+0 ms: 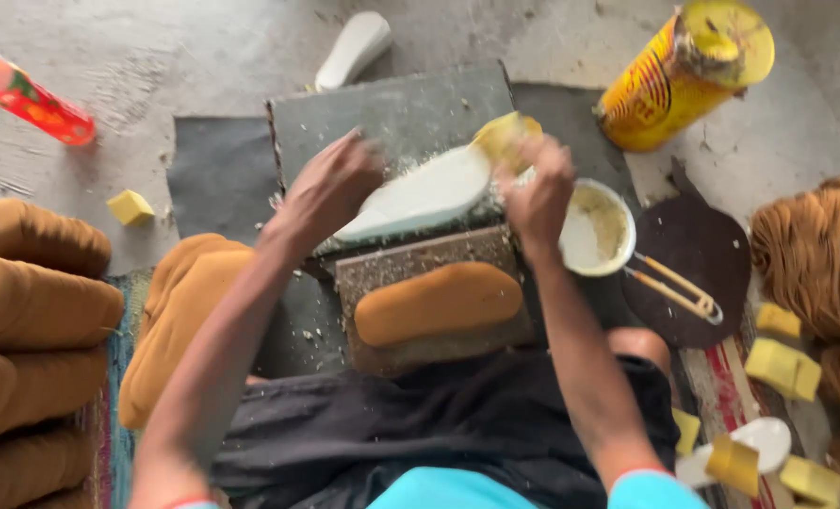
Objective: The person applies adhesive to shoe soles and attaches components in a shoe manufacturing setting.
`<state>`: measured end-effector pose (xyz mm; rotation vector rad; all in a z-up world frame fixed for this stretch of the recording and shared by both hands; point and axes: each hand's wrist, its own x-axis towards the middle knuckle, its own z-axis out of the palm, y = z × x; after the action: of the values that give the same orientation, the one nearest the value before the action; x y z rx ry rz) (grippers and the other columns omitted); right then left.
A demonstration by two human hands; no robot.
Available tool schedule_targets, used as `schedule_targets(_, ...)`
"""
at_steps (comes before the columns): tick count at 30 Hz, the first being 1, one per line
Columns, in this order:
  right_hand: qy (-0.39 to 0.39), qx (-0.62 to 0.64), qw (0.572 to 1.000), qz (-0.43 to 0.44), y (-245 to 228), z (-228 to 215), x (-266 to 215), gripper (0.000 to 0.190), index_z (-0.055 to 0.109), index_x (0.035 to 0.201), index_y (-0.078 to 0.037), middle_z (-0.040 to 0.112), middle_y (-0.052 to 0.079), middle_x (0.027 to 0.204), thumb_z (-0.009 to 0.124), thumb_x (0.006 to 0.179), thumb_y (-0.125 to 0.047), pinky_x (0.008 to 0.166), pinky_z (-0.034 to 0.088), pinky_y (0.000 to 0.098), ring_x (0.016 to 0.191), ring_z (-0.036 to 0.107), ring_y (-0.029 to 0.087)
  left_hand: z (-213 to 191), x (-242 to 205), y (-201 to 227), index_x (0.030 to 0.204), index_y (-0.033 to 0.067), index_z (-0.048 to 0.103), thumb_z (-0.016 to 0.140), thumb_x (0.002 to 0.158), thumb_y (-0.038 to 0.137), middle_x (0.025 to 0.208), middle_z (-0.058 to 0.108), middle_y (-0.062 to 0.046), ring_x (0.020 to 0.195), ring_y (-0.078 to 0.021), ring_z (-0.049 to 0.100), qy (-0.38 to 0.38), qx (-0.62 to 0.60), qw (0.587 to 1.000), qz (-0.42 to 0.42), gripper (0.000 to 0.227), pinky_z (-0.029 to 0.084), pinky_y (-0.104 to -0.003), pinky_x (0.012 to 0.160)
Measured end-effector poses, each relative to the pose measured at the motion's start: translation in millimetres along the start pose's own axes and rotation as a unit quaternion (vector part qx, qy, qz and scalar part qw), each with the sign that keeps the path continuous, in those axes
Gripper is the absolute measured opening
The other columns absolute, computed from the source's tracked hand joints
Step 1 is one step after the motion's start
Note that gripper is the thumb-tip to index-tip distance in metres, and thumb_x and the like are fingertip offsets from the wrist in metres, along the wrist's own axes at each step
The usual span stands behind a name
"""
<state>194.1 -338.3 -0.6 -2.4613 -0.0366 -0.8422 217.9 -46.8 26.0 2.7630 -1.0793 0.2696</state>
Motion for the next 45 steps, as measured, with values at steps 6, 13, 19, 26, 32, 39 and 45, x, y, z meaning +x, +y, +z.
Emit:
schedule_targets(6, -0.048, 0.182, 0.976, -0.108, -96.3, 32.0, -43.9, 0.033, 0.072, 0.107, 0.003, 0.072, 0.018, 0.105, 0.08, 0.077, -0.01, 0.086, 0.047, 0.0522, 0.097, 0.063, 0.04, 38.4, 132.1, 19.7, 0.133, 0.0235, 0.068, 0.086, 0.055, 0.02, 0.135, 0.055, -0.015, 0.124, -0.0395, 0.046, 0.107, -0.012, 0.989, 0.104, 0.081, 0.036, -0.057, 0.102)
schedule_targets(13, -0.119, 0.192, 0.95, -0.214, -156.2, 24.7, -114.8, 0.03, 0.071, 0.105, -0.001, 0.062, 0.021, 0.115, 0.073, 0.081, -0.019, 0.096, 0.04, 0.0545, 0.113, 0.056, 0.04, 57.2, 136.4, 13.1, 0.141, 0.0268, 0.06, 0.093, 0.061, 0.029, 0.158, 0.042, -0.01, 0.15, -0.0381, 0.026, -0.065, 0.077, 0.988, 0.115, 0.086, 0.019, -0.062, 0.122)
schedule_targets(19, -0.071, 0.14, 0.983, -0.1, -102.4, -23.0, -100.9, 0.045, 0.07, 0.13, -0.011, 0.063, 0.015, 0.124, 0.071, 0.084, -0.009, 0.102, 0.039, 0.0494, 0.118, 0.055, 0.033, -12.3, -22.8, -21.4, 0.12, 0.0185, 0.073, 0.086, 0.077, 0.031, 0.149, 0.049, -0.007, 0.147, -0.0323, 0.031, 0.072, -0.013, 0.996, 0.049, 0.047, 0.026, -0.05, 0.126)
schedule_targets(26, -0.079, 0.045, 0.981, -0.172, -113.0, -0.9, -88.1, 0.053, 0.07, 0.136, -0.02, 0.063, 0.015, 0.124, 0.071, 0.087, -0.001, 0.097, 0.038, 0.0471, 0.117, 0.057, 0.03, -25.8, -76.7, -3.4, 0.085, 0.0281, 0.083, 0.086, 0.064, 0.031, 0.143, 0.052, 0.001, 0.136, -0.0296, 0.036, 0.04, -0.012, 0.998, -0.039, 0.022, 0.033, -0.044, 0.11)
schedule_targets(32, -0.06, -0.039, 0.995, -0.07, 7.7, -48.1, -47.5, 0.054, 0.075, 0.133, -0.021, 0.064, 0.014, 0.111, 0.069, 0.083, 0.0, 0.085, 0.046, 0.0455, 0.098, 0.058, 0.03, -44.7, -53.3, -3.6, 0.079, 0.0282, 0.082, 0.085, 0.069, 0.031, 0.139, 0.056, 0.004, 0.134, -0.0274, 0.035, -0.038, -0.004, 0.999, 0.013, 0.01, 0.032, -0.042, 0.112)
schedule_targets(39, 0.034, 0.101, 0.994, -0.022, 4.8, -19.9, -21.7, 0.043, 0.066, 0.141, -0.012, 0.064, 0.011, 0.14, 0.08, 0.101, -0.017, 0.109, 0.051, 0.047, 0.13, 0.062, 0.031, -89.9, -91.8, 10.5, 0.101, 0.0219, 0.081, 0.083, 0.094, 0.023, 0.118, 0.073, 0.001, 0.134, -0.0303, 0.051, 0.233, -0.112, 0.965, -0.05, 0.008, 0.036, -0.039, 0.117)
schedule_targets(45, -0.001, -0.019, 0.976, -0.217, -58.8, -56.4, -46.5, 0.054, 0.07, 0.129, -0.01, 0.056, 0.027, 0.139, 0.079, 0.078, -0.026, 0.104, 0.042, 0.0504, 0.128, 0.054, 0.041, -134.6, -175.5, 81.7, 0.106, 0.0079, 0.079, 0.083, 0.095, 0.005, 0.097, 0.073, -0.004, 0.092, -0.0174, 0.061, 0.276, -0.143, 0.922, -0.231, 0.012, 0.044, -0.032, 0.097)
